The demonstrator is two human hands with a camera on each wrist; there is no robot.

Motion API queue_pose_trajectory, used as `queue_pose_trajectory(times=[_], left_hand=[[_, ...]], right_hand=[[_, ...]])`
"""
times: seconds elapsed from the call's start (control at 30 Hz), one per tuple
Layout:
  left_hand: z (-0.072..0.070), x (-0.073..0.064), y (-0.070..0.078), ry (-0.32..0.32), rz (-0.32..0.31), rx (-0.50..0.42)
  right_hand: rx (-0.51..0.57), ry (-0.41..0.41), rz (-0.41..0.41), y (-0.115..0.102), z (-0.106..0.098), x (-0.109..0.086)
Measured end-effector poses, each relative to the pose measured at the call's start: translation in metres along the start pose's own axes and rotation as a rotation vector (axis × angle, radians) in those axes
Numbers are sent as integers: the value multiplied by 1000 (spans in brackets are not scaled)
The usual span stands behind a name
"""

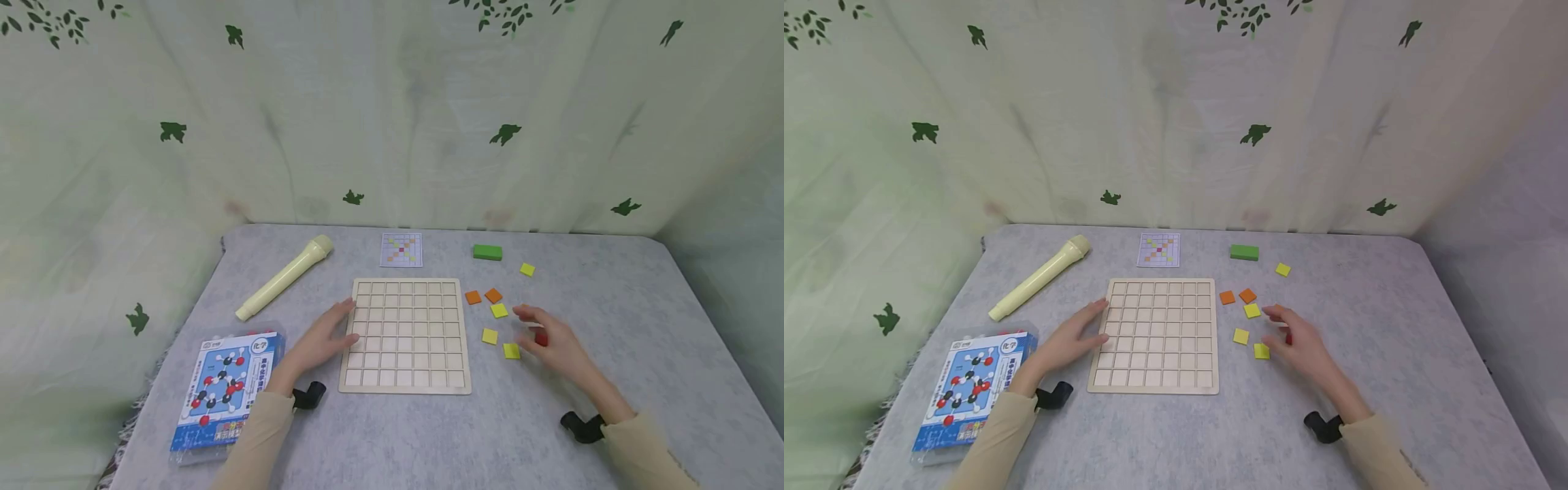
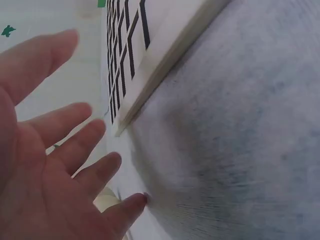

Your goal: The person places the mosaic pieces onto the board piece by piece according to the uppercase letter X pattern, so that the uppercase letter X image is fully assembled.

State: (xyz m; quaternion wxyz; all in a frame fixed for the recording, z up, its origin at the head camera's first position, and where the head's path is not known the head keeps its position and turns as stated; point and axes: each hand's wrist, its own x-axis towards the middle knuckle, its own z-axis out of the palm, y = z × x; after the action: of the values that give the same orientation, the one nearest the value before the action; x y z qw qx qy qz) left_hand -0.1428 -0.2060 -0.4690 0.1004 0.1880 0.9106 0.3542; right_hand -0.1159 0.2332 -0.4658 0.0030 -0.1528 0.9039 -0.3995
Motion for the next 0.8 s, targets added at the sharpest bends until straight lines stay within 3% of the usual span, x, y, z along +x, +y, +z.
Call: queue_pose_trajectory(times=[0.1, 0.23, 0.63, 0.8], left_hand=[[2, -5, -4, -48, -4, -35], [5, -8, -7, -79, 37, -6], [5, -11, -6, -82, 52, -3], [4, -11, -5, -96, 48, 7]], right_hand=[[32, -54, 38, -1, 7, -5], [-24, -95, 52, -2, 15, -11], [-178, -79, -5, -2, 21, -10], [-164, -75, 4, -5, 21, -5]])
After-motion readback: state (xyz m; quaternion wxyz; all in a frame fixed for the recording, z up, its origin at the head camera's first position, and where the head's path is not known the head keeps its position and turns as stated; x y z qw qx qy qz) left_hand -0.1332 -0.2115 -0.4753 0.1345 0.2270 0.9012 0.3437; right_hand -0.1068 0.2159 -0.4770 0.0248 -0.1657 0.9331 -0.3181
